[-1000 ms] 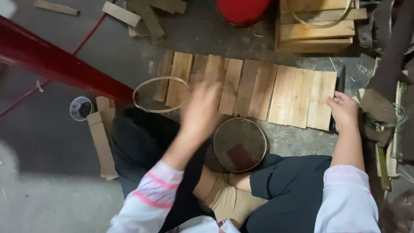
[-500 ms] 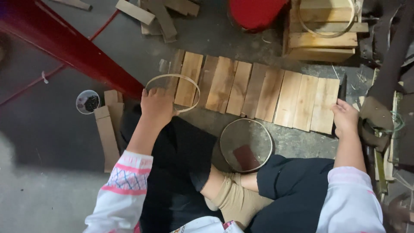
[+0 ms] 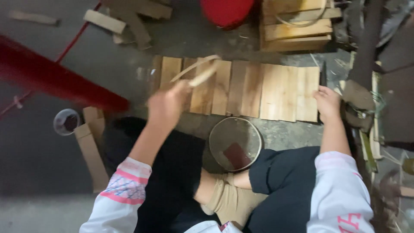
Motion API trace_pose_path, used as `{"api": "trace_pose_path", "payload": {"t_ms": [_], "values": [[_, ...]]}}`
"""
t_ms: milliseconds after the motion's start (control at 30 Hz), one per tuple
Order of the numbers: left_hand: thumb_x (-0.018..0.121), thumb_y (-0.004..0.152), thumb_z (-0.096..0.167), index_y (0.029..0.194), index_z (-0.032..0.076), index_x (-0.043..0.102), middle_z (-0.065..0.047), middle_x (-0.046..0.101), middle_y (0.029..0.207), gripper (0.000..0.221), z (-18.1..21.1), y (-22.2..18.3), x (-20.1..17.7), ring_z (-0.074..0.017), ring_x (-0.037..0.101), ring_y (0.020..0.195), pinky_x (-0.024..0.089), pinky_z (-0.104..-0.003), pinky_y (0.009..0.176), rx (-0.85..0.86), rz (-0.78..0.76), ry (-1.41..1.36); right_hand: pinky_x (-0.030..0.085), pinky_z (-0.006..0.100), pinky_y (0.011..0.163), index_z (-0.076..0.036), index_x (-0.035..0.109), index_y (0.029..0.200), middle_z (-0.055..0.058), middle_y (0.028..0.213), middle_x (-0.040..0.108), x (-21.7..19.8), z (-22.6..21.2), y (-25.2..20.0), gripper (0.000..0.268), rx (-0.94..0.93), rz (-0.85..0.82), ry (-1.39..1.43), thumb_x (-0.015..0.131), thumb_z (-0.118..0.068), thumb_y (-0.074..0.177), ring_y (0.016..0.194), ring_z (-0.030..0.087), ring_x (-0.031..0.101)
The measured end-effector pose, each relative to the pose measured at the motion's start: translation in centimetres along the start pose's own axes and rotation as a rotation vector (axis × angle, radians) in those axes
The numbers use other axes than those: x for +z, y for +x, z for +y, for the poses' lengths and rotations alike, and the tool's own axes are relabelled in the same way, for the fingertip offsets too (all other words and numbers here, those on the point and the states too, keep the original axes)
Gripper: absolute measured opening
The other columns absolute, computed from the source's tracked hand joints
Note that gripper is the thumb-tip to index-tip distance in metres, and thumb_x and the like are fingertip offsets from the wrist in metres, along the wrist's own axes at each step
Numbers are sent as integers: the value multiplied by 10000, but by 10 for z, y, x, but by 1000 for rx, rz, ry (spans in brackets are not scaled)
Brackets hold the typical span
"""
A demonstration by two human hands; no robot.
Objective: Assembling a wooden container by fitting individual slats into a circular hoop frame and securing them.
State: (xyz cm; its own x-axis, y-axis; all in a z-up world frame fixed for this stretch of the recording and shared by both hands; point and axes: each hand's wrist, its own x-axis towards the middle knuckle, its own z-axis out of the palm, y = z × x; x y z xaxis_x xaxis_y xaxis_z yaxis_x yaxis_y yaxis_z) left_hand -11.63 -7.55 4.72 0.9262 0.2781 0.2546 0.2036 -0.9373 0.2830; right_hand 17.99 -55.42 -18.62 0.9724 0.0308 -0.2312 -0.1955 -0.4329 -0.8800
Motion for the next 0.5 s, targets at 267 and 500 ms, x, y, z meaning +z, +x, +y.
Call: {"api": "trace_pose_path", "payload": {"t_ms": [267, 500], "values": [[547, 1033, 300, 1115, 292, 617, -33, 689, 862, 108, 152, 77, 97, -317, 742, 819, 600, -435, 695, 285, -62, -359, 580, 363, 829, -16, 631, 1361, 117, 1080, 697, -3, 30, 16, 437, -25, 7, 136, 711, -150, 953, 941, 204, 692], [617, 1010, 245, 1125, 193, 628, -95, 714, 964, 127, 182, 126, 164, -358, 728, 985, 592, -456, 805, 312, -105, -637, 525, 421, 911, -20, 658, 1295, 134, 1077, 727, 2, -25, -9, 406, 57, 15, 62, 698, -145, 911, 1025, 227, 675]]}}
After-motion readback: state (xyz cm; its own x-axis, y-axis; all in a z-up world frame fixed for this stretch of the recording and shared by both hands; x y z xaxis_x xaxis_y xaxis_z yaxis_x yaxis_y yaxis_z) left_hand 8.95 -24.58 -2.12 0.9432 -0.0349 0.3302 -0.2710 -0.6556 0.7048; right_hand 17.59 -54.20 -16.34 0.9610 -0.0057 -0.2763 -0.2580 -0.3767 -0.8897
